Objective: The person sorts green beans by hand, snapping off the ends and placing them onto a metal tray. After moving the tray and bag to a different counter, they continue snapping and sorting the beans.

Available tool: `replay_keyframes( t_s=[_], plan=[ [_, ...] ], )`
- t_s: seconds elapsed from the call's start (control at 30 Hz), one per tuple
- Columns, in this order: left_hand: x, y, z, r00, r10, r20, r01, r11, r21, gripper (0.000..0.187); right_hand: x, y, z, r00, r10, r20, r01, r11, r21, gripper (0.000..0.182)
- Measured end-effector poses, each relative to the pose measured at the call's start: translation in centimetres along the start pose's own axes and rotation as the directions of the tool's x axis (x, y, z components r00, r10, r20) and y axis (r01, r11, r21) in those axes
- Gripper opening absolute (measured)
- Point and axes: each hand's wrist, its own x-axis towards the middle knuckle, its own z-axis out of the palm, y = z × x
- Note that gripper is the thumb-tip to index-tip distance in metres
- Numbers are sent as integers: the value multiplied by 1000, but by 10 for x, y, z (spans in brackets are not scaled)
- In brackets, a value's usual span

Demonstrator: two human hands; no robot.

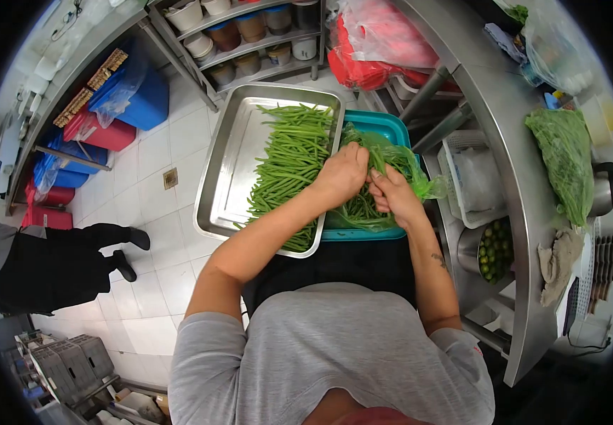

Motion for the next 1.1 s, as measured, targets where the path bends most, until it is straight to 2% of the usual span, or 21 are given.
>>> replay_keyframes(
  t_s=[0.07,0.1,0.2,0.27,0.33,0.43,0.57,0.67,0.73,0.83,0.87,0.9,0.93,1.0,1.03,1.07,1.1],
  plan=[
    [9,-14,12,976,-216,38,216,976,10,19,-10,-2,9,1000,-15,20,17,994,-110,19],
    [11,-17,11,957,-280,72,286,954,-93,20,-14,-6,13,1000,-4,17,6,992,-129,20],
    [15,-20,12,995,-72,-69,42,930,-365,19,-8,-1,1,993,-61,-97,48,991,-129,21],
    [18,-26,3,993,-52,106,102,832,-545,25,-5,2,-11,989,-87,-117,56,968,-244,26],
    [22,-17,-23,965,-32,259,215,660,-720,27,-3,3,-14,988,-117,-102,75,934,-349,28],
    [29,-13,-38,964,70,258,107,781,-615,21,4,10,-20,984,-176,-23,150,893,-424,28],
    [31,-13,-38,970,120,213,-3,878,-479,14,4,3,-20,996,-85,19,86,928,-362,28],
    [26,-13,-23,984,146,100,-88,896,-436,14,4,1,-23,997,-68,37,76,948,-308,28],
    [21,-3,-19,994,113,9,-105,944,-314,16,4,2,-18,997,-80,8,79,952,-296,28],
    [16,10,-4,988,16,-153,-44,983,-180,23,15,14,-11,963,-238,-127,157,878,-452,27],
    [16,13,4,977,-23,-212,-8,989,-146,26,21,24,-12,931,-325,-164,188,815,-548,27],
    [16,17,9,972,-146,-184,107,972,-207,25,26,34,-9,890,-413,-192,206,741,-639,27],
    [15,19,14,967,-172,-190,127,966,-226,24,29,41,-10,840,-500,-210,211,658,-723,27],
    [12,18,27,953,-223,-205,165,950,-265,24,21,33,-17,923,-329,-202,136,767,-627,30],
    [13,17,29,949,-213,-234,140,945,-295,13,9,20,-13,955,-228,-191,88,831,-550,32],
    [12,10,29,946,-324,-24,243,755,-609,8,3,13,-13,977,-126,-173,31,883,-468,34],
    [13,6,15,916,-343,209,357,455,-816,5,2,11,-18,979,-155,-133,79,890,-450,31]
  ],
)
